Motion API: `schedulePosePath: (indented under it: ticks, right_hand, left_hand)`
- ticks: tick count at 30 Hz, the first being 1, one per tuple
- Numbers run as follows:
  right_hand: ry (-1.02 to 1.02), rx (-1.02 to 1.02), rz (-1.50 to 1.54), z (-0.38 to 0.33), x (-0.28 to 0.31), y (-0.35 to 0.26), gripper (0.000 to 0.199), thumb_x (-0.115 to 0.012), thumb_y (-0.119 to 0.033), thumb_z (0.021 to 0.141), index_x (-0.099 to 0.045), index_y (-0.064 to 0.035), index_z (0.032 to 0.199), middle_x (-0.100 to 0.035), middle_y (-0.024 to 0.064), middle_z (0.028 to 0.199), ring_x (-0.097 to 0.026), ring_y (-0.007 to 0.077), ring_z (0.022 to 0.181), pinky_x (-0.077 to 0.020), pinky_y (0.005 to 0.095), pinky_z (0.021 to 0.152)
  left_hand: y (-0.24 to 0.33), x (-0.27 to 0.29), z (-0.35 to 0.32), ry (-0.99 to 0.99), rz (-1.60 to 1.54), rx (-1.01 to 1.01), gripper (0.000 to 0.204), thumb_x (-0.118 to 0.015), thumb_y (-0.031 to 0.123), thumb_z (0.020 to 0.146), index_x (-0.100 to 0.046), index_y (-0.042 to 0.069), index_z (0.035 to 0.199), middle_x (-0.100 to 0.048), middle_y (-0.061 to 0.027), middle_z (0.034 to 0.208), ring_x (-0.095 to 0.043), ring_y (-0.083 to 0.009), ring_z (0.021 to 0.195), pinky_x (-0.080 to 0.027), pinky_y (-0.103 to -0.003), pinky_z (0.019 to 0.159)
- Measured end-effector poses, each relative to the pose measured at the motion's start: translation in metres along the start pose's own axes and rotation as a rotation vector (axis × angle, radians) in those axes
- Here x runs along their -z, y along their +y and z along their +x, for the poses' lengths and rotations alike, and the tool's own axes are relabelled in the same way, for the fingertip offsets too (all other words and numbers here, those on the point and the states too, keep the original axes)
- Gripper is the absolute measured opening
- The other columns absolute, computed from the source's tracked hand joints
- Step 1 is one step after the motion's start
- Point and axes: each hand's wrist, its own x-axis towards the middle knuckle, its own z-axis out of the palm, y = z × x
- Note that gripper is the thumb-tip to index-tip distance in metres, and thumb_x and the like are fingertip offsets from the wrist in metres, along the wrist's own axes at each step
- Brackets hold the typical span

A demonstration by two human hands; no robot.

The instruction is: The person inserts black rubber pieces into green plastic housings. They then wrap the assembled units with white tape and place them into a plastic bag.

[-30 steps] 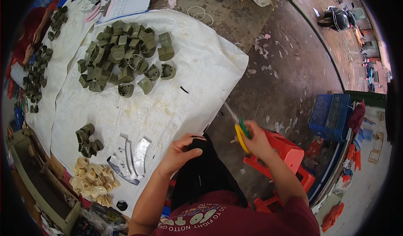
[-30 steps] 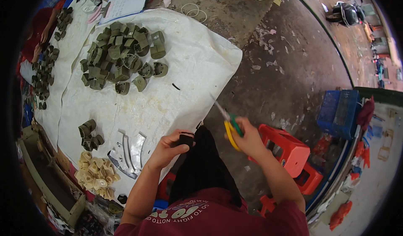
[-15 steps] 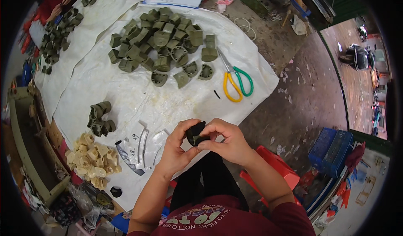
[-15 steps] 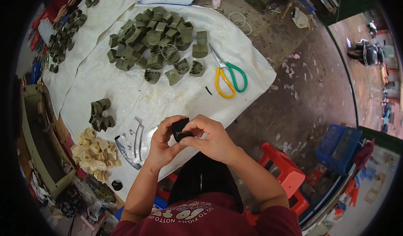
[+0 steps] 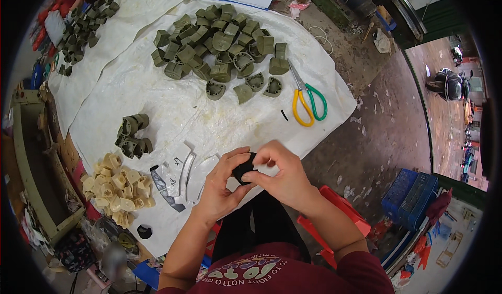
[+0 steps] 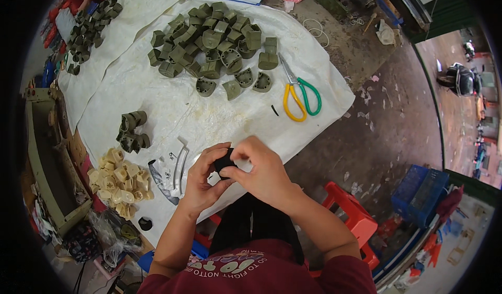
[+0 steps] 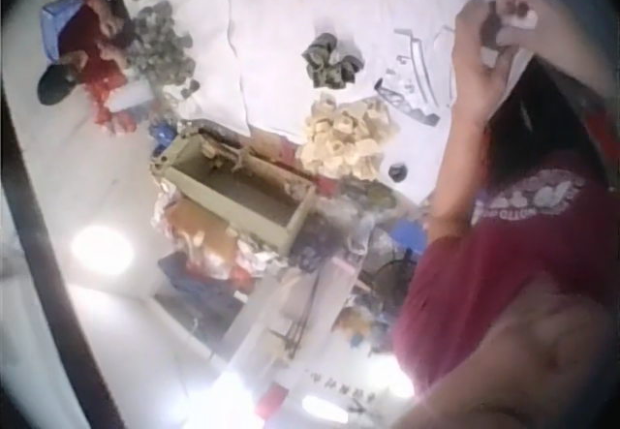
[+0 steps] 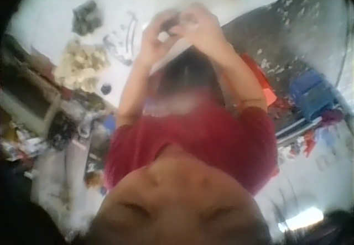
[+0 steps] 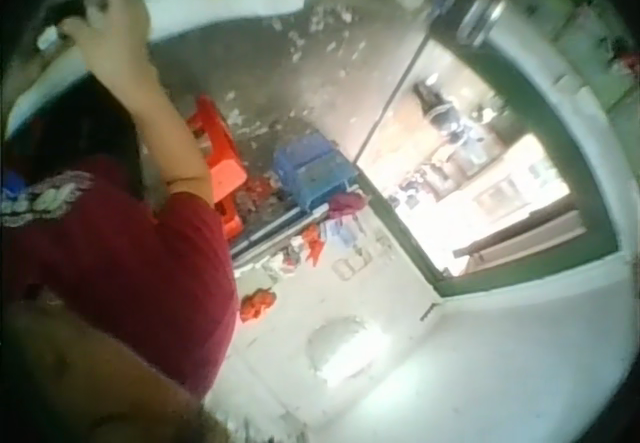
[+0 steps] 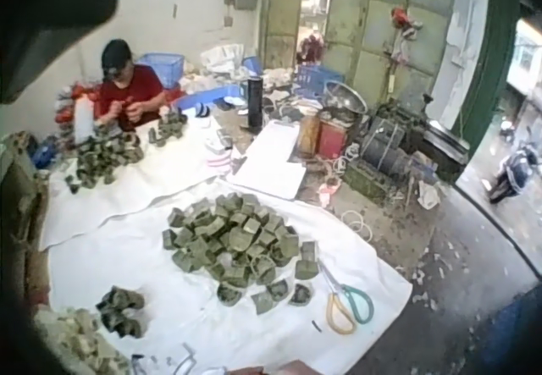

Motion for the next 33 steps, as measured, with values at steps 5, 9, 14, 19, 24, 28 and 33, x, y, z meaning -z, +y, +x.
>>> schedulePosePath:
  ticks: [5, 9, 14, 19, 24, 28, 33]
  right_hand:
    - [-0.116, -0.227, 0.504, 0.005, -0.008, 0.015, 0.035, -0.077, -0.013, 0.079, -0.061, 0.0006, 0.107, -0.062, 0.0047, 0.100, -0.062, 0.0139, 0.084, -0.0521, 0.0290, 0.073]
    - [-0.270, -0.232, 0.626, 0.003, -0.012, 0.021, 0.040, -0.074, -0.007, 0.082, -0.058, 0.0005, 0.118, -0.062, 0.0047, 0.108, -0.059, 0.0120, 0.097, -0.0484, 0.0267, 0.084]
    - [-0.324, -0.265, 0.661, 0.001, -0.012, 0.010, 0.036, -0.070, -0.005, 0.085, -0.059, 0.0011, 0.120, -0.063, 0.0054, 0.108, -0.059, 0.0115, 0.095, -0.0483, 0.0264, 0.085]
    - [-0.235, -0.175, 0.373, -0.002, -0.020, 0.003, 0.035, -0.067, -0.007, 0.088, -0.059, -0.0005, 0.121, -0.064, 0.0051, 0.107, -0.060, 0.0109, 0.093, -0.0488, 0.0245, 0.081]
    - [-0.212, -0.126, 0.390, -0.005, -0.017, -0.018, 0.038, -0.069, -0.008, 0.086, -0.059, -0.0021, 0.122, -0.064, 0.0041, 0.107, -0.059, 0.0091, 0.092, -0.0486, 0.0219, 0.076]
    - [-0.224, -0.142, 0.243, -0.014, -0.018, -0.060, 0.037, -0.066, -0.007, 0.088, -0.058, -0.0011, 0.124, -0.063, 0.0051, 0.112, -0.059, 0.0098, 0.095, -0.0483, 0.0229, 0.081]
    - [-0.067, 0.064, 0.519, -0.024, -0.043, -0.085, 0.040, -0.061, -0.008, 0.092, -0.051, 0.0029, 0.129, -0.061, 0.0067, 0.117, -0.057, 0.0117, 0.103, -0.0463, 0.0254, 0.089]
  left_hand:
    - [-0.011, 0.001, -0.009, 0.089, -0.615, 0.094, 0.050, -0.068, -0.006, 0.079, -0.054, 0.003, 0.126, -0.055, -0.0114, 0.129, -0.061, -0.0208, 0.106, -0.051, -0.034, 0.090]
    - [-0.004, 0.008, -0.019, 0.194, -0.923, 0.222, 0.035, -0.065, -0.002, 0.085, -0.060, -0.001, 0.120, -0.062, -0.0123, 0.118, -0.063, -0.0196, 0.103, -0.051, -0.032, 0.090]
    - [-0.005, 0.011, -0.027, 0.251, -1.043, 0.309, 0.033, -0.064, 0.001, 0.087, -0.061, 0.000, 0.120, -0.066, -0.0124, 0.111, -0.064, -0.0192, 0.102, -0.052, -0.033, 0.089]
    - [-0.003, 0.007, -0.031, 0.243, -1.018, 0.270, 0.031, -0.062, 0.003, 0.090, -0.061, 0.000, 0.121, -0.066, -0.0117, 0.111, -0.064, -0.0191, 0.101, -0.052, -0.031, 0.088]
    - [0.022, 0.011, -0.033, 0.306, -0.906, 0.263, 0.028, -0.057, 0.011, 0.095, -0.062, 0.000, 0.120, -0.062, -0.0100, 0.116, -0.061, -0.0171, 0.101, -0.049, -0.029, 0.088]
    - [0.040, 0.018, -0.033, 0.326, -0.303, -0.005, 0.034, -0.056, 0.014, 0.096, -0.057, 0.000, 0.127, -0.052, -0.0073, 0.127, -0.057, -0.0144, 0.101, -0.046, -0.027, 0.089]
    - [0.102, 0.013, -0.051, 0.431, -0.654, 0.110, 0.044, -0.059, 0.008, 0.092, -0.048, 0.001, 0.135, -0.060, -0.0073, 0.117, -0.057, -0.0126, 0.102, -0.046, -0.028, 0.091]
